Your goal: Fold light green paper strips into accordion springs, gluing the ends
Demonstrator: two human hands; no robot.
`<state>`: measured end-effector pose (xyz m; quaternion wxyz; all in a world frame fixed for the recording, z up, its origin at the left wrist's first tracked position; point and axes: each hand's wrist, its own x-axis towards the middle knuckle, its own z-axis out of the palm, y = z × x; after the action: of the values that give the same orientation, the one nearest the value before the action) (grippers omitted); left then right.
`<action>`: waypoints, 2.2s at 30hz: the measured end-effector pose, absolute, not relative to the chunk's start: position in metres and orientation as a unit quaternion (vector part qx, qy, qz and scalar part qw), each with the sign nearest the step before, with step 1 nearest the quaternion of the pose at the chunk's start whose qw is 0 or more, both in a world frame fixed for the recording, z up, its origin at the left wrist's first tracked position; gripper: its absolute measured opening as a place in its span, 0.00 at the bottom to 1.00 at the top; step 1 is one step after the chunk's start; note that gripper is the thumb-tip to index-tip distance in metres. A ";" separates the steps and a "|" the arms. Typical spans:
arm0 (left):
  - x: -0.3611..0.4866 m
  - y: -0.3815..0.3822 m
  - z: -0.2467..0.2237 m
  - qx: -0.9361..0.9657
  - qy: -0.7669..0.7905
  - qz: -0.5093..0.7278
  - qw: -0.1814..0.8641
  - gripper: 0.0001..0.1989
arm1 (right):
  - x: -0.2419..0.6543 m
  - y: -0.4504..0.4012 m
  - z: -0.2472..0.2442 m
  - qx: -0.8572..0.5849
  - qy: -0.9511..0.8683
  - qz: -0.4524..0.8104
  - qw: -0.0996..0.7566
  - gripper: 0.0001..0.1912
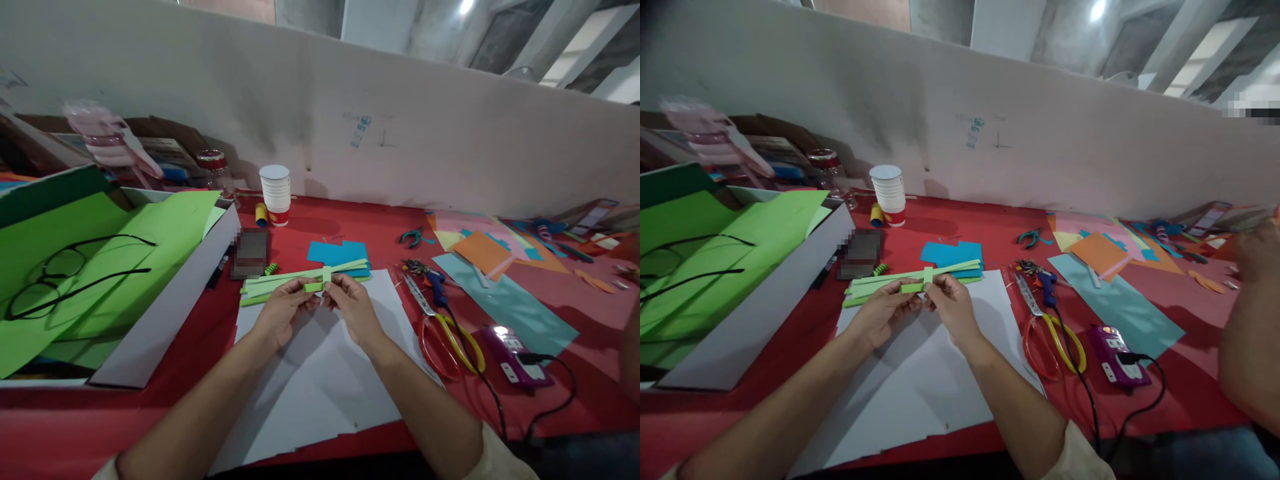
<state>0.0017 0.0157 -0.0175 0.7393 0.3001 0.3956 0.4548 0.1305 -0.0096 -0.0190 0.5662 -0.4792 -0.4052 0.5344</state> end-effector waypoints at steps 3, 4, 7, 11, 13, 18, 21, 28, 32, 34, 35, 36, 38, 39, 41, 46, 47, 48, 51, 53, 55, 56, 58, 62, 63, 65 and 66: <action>0.002 0.016 -0.019 0.326 0.395 0.466 0.722 0.09 | 0.128 -0.010 -0.020 -0.482 -0.410 0.532 0.562 0.09; 0.002 0.016 -0.020 0.339 0.394 0.472 0.712 0.09 | 0.127 -0.010 -0.021 -0.484 -0.410 0.533 0.560 0.09; 0.002 0.015 -0.023 0.365 0.393 0.481 0.693 0.09 | 0.126 -0.010 -0.023 -0.491 -0.406 0.534 0.555 0.12; 0.002 0.015 -0.021 0.367 0.375 0.473 0.708 0.09 | 0.127 -0.011 -0.025 -0.490 -0.414 0.526 0.558 0.13; 0.002 0.015 -0.019 0.365 0.370 0.469 0.714 0.10 | 0.127 -0.011 -0.024 -0.489 -0.414 0.526 0.560 0.12; 0.002 0.016 -0.019 0.349 0.385 0.459 0.721 0.13 | 0.129 -0.010 -0.023 -0.493 -0.427 0.521 0.550 0.11; 0.002 0.015 -0.021 0.352 0.371 0.455 0.729 0.14 | 0.131 -0.009 -0.023 -0.492 -0.437 0.518 0.546 0.10; 0.003 0.012 -0.016 0.400 0.283 0.437 0.754 0.09 | 0.131 -0.008 -0.022 -0.498 -0.413 0.533 0.545 0.12; 0.003 0.013 -0.016 0.392 0.274 0.442 0.759 0.09 | 0.130 -0.008 -0.023 -0.487 -0.400 0.549 0.550 0.12; 0.003 0.013 -0.017 0.387 0.267 0.446 0.762 0.09 | 0.131 -0.008 -0.022 -0.477 -0.403 0.557 0.547 0.12; 0.003 0.013 -0.017 0.384 0.268 0.450 0.760 0.09 | 0.131 -0.009 -0.021 -0.472 -0.408 0.561 0.544 0.11; 0.003 0.014 -0.018 0.382 0.272 0.454 0.758 0.09 | 0.131 -0.009 -0.020 -0.468 -0.413 0.562 0.543 0.10; 0.004 0.014 -0.019 0.373 0.287 0.460 0.753 0.09 | 0.130 -0.011 -0.018 -0.464 -0.423 0.560 0.540 0.09; 0.005 0.014 -0.019 0.368 0.295 0.462 0.751 0.09 | 0.129 -0.011 -0.017 -0.466 -0.426 0.556 0.540 0.09; 0.007 0.014 -0.020 0.358 0.309 0.466 0.748 0.09 | 0.128 -0.012 -0.015 -0.477 -0.420 0.548 0.543 0.10; 0.010 0.013 -0.019 0.334 0.343 0.474 0.739 0.09 | 0.125 -0.010 -0.017 -0.489 -0.402 0.534 0.561 0.11; 0.009 0.012 -0.020 0.335 0.350 0.471 0.737 0.09 | 0.125 -0.009 -0.018 -0.490 -0.405 0.529 0.563 0.10; 0.009 0.012 -0.020 0.340 0.353 0.467 0.736 0.09 | 0.126 -0.009 -0.019 -0.491 -0.407 0.524 0.564 0.09; 0.007 0.012 -0.019 0.349 0.356 0.457 0.737 0.08 | 0.129 -0.008 -0.021 -0.495 -0.407 0.522 0.563 0.08; 0.006 0.012 -0.018 0.343 0.358 0.451 0.742 0.07 | 0.132 -0.007 -0.020 -0.500 -0.405 0.528 0.554 0.09; 0.005 0.013 -0.016 0.339 0.362 0.437 0.750 0.08 | 0.133 -0.007 -0.019 -0.506 -0.407 0.532 0.544 0.11; 0.004 0.013 -0.016 0.340 0.363 0.429 0.754 0.09 | 0.134 -0.007 -0.018 -0.509 -0.410 0.531 0.540 0.11; 0.003 0.014 -0.016 0.339 0.366 0.418 0.759 0.10 | 0.134 -0.006 -0.017 -0.513 -0.416 0.528 0.534 0.11; 0.002 0.015 -0.017 0.339 0.360 0.409 0.767 0.10 | 0.134 -0.006 -0.017 -0.512 -0.427 0.522 0.532 0.10; 0.002 0.015 -0.017 0.339 0.358 0.409 0.768 0.10 | 0.134 -0.006 -0.018 -0.511 -0.429 0.521 0.532 0.10; 0.002 0.015 -0.017 0.330 0.360 0.415 0.768 0.10 | 0.135 -0.007 -0.020 -0.509 -0.440 0.520 0.526 0.11; 0.001 0.016 -0.017 0.320 0.366 0.418 0.767 0.11 | 0.135 -0.007 -0.021 -0.506 -0.453 0.517 0.520 0.11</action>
<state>0.0013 0.0158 -0.0167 0.7671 0.3204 0.3664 0.4180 0.1350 -0.0066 -0.0207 0.5203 -0.5064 -0.4531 0.5172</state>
